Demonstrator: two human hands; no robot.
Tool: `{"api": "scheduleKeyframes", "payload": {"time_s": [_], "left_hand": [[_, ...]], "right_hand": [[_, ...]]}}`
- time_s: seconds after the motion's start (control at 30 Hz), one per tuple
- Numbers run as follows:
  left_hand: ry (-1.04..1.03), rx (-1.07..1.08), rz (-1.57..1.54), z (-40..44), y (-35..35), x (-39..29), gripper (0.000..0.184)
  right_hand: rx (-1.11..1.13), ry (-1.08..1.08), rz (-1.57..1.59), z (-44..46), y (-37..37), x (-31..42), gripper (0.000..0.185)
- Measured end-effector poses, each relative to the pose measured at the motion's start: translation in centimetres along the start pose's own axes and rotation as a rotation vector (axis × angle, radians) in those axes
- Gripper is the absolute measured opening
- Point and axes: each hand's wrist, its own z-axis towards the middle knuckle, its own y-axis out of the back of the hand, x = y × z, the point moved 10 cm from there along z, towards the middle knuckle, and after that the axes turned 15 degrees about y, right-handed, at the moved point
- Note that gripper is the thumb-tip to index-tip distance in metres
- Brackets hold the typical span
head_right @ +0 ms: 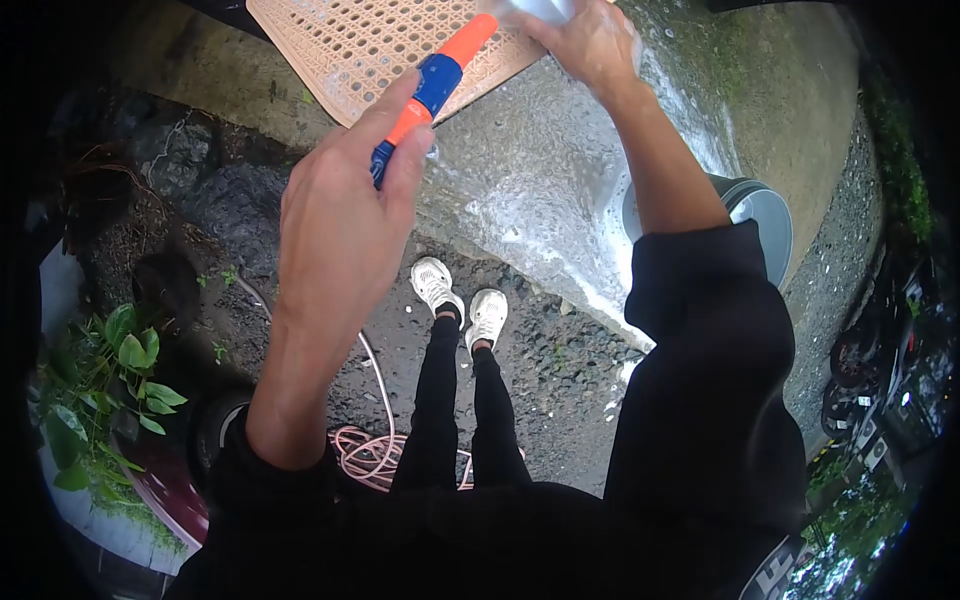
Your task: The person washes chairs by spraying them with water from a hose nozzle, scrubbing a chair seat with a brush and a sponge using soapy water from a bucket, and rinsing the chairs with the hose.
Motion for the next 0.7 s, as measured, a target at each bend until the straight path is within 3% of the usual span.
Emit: {"api": "scheduleKeyframes", "payload": {"time_s": [0.1,0.23,0.27,0.33,0.4,0.47,0.6,0.63,0.7], "left_hand": [[-0.011,-0.033,-0.034,-0.7,0.1,0.2,0.037],[-0.031,-0.035,-0.012,-1.4,0.1,0.4,0.037],[-0.01,-0.038,-0.033,-1.3,0.3,0.5,0.037],[0.005,-0.062,-0.04,-1.4,1.7,1.0,0.037],[0.013,-0.091,-0.031,-1.4,2.6,1.3,0.037],[0.015,-0.083,-0.032,-1.4,4.2,1.5,0.037],[0.011,0.018,0.007,-0.9,4.7,2.7,0.039],[-0.02,0.021,0.007,-0.4,5.0,2.3,0.039],[0.076,0.152,0.044,0.7,3.9,3.4,0.036]], "right_hand": [[-0.218,0.112,0.122,-4.5,1.8,1.4,0.064],[-0.048,-0.019,0.062,-1.4,0.7,-0.5,0.063],[-0.069,0.048,-0.065,0.0,-0.1,-1.0,0.064],[-0.16,0.018,0.006,-2.2,0.6,-0.1,0.067],[-0.072,-0.094,0.104,-8.2,-0.6,-1.2,0.071],[0.204,-0.334,0.025,-15.2,-3.3,-4.1,0.073],[-0.315,-0.862,0.705,-21.0,-2.2,-1.9,0.086],[-0.344,-0.914,0.904,-19.7,-2.0,0.8,0.096],[-0.345,-0.794,0.811,-16.5,-1.2,4.1,0.098]]}}
